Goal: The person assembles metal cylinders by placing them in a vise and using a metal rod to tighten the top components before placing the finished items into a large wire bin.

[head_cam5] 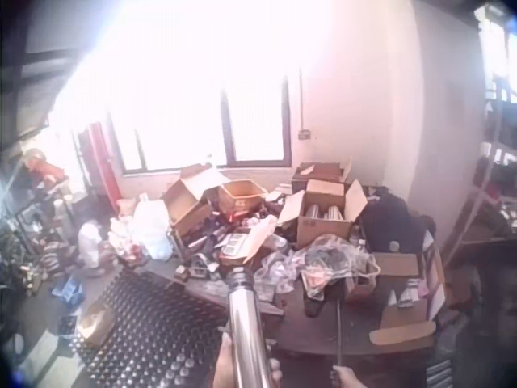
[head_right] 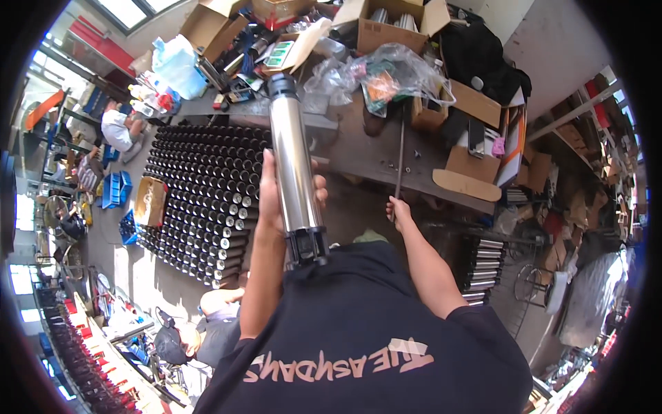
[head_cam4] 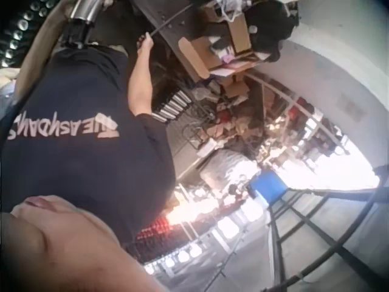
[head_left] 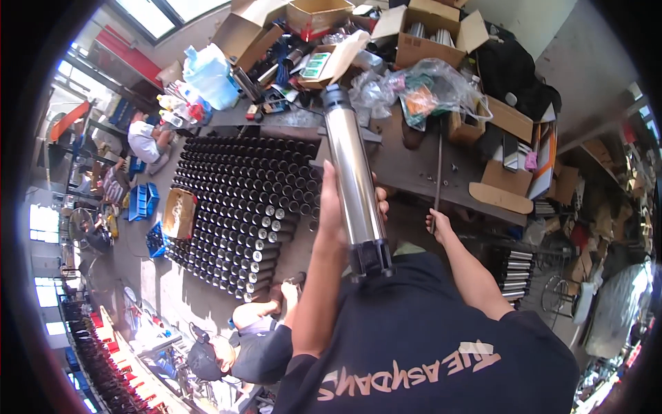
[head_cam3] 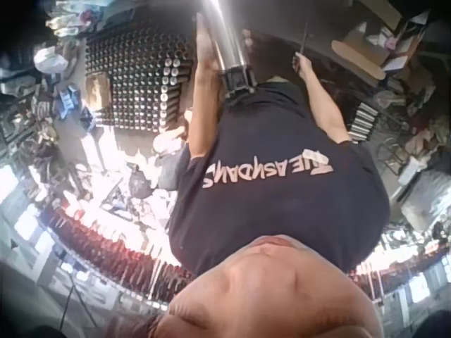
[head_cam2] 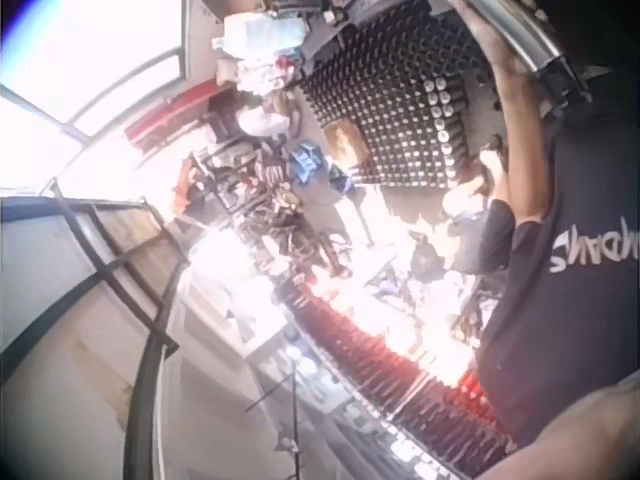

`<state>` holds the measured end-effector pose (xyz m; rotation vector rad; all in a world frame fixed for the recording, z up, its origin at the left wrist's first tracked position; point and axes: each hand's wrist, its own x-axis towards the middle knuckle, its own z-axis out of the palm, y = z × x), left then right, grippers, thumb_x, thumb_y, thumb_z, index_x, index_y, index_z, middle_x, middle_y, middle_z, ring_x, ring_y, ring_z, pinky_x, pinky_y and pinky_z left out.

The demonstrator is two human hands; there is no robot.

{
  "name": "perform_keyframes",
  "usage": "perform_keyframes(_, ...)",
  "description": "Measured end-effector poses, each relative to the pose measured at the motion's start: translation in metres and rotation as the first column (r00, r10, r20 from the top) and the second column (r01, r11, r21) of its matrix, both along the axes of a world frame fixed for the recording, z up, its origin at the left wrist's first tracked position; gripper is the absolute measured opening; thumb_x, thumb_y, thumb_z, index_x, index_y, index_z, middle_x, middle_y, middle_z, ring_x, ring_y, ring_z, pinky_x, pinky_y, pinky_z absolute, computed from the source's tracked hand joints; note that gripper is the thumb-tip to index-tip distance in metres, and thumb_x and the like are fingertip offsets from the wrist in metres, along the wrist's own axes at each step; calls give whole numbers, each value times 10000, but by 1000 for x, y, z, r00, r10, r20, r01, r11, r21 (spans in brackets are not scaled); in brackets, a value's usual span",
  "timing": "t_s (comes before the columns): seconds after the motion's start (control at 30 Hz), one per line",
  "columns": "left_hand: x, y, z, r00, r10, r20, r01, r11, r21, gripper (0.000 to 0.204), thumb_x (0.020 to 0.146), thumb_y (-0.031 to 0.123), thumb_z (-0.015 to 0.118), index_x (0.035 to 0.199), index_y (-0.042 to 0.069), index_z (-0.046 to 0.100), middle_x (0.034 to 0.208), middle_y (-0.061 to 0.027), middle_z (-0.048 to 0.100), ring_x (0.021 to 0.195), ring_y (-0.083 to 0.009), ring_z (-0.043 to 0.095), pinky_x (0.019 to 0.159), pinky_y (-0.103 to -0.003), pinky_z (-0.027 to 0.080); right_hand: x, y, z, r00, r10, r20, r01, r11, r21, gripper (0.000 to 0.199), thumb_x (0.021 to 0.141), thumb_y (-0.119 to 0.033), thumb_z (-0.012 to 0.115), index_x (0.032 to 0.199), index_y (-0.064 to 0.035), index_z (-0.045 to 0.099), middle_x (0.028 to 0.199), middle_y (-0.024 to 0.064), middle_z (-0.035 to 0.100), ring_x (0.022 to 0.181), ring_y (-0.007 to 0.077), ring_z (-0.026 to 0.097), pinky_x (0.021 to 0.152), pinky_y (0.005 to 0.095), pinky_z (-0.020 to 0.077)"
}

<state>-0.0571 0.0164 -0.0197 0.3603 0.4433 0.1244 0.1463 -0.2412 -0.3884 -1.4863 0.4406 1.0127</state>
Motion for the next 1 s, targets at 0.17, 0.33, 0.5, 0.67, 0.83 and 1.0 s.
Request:
perform_keyframes(0.17,-10,11,14,991,56,-121,-34,985,172,835,907,828,267,1081,59,543,804,-151,649,662,-289,669,559,-443,566,-16,-6,11,999,36,-20,-36,999,-6,247,934,-362,670,933,-123,607,777,4,620,670,139,602,564,315,480)
perform_keyframes(0.33,-5,22,6,999,40,10,-41,998,55,846,912,818,270,1082,37,547,847,-161,648,697,-308,665,585,-456,570,-22,-14,22,991,98,92,-87,990,-114,265,969,-384,632,952,-124,585,755,-3,592,609,134,574,517,307,450)
perform_keyframes(0.5,-5,29,-5,961,25,274,22,986,-168,814,964,736,277,1197,-3,526,928,-204,610,773,-322,606,689,-473,548,-20,-26,11,993,68,100,-57,993,-108,333,1010,-401,575,909,-84,554,701,31,588,566,149,567,477,317,437)
perform_keyframes(0.67,-7,36,-21,955,18,297,37,983,-179,815,976,721,259,1212,-12,524,950,-198,612,808,-328,607,727,-467,539,-28,-47,16,989,111,-94,-119,989,-88,325,1050,-388,492,966,-81,559,738,35,592,586,141,527,487,312,421)
perform_keyframes(0.83,-11,42,-33,948,9,319,52,982,-182,832,976,725,249,1230,-17,524,998,-196,606,856,-330,611,762,-484,551,-35,-61,20,985,155,-73,-161,982,-99,307,1057,-345,485,971,-75,603,737,18,566,575,128,474,503,301,411)
perform_keyframes(1.0,-11,41,-31,980,51,193,-10,978,-206,863,951,762,225,1153,-22,526,968,-185,606,813,-320,620,708,-474,557,-38,-74,15,996,81,24,-74,978,-197,174,976,-225,560,892,-86,621,681,-18,509,527,106,434,473,286,370)
